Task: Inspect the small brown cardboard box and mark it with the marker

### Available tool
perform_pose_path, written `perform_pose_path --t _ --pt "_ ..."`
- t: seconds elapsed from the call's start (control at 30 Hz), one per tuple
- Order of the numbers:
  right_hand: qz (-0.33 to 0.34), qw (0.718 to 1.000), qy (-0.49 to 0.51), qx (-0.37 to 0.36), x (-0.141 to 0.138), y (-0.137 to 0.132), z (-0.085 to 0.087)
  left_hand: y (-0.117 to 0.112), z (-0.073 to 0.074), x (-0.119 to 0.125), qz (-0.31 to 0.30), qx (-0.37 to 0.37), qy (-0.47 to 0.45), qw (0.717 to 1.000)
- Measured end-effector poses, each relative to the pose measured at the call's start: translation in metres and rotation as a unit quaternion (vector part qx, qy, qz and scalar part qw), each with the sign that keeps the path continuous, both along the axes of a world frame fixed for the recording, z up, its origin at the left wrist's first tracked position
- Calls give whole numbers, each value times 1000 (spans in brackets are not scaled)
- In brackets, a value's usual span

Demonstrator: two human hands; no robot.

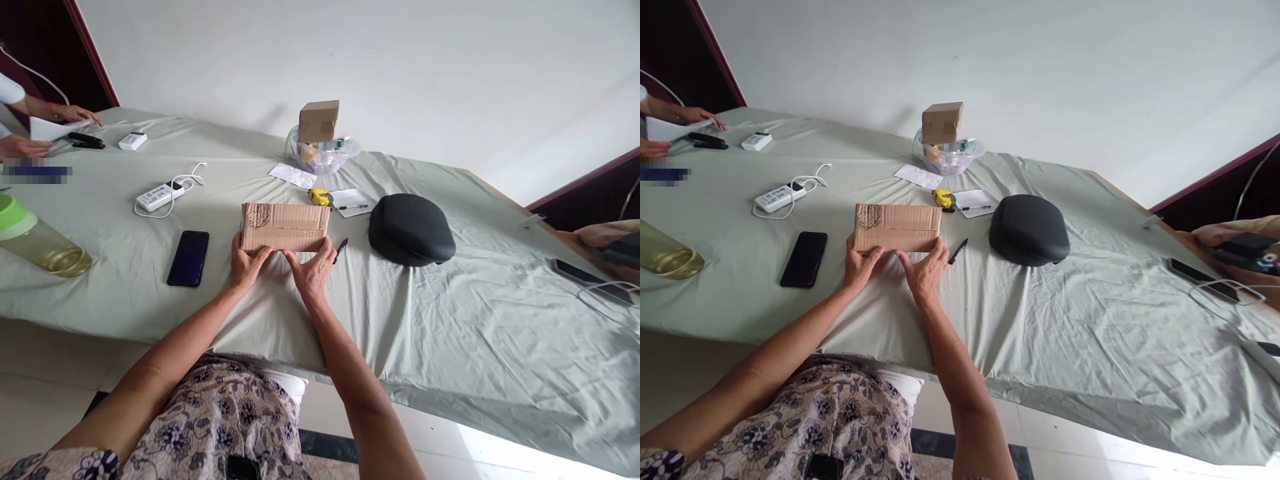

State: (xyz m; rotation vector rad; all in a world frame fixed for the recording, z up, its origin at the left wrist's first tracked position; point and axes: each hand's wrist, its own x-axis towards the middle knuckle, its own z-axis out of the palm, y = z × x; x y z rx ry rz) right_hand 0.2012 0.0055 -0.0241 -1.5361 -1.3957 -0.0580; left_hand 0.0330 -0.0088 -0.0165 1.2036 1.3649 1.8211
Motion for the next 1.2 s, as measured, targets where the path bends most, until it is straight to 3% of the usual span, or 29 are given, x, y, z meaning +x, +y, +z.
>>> perform_pose_path --t 0.13,0.37,0.67,0.83,1.0,1.2 --pt "2 1000 22 -5 5 3 1 1 1 2 -2 -7 -17 1000" --pt "100 986 133 26 24 9 4 10 4 -11 -77 -21 -107 991" --pt "139 966 219 8 30 8 8 13 10 -25 -129 -64 -172 974" --pt "151 963 224 -3 31 7 10 14 9 -26 -115 -66 -155 979" --pt "185 961 205 14 29 2 16 12 9 -28 -52 -21 -65 996" --pt "189 959 205 50 30 2 20 9 6 -31 -4 -30 25 999"
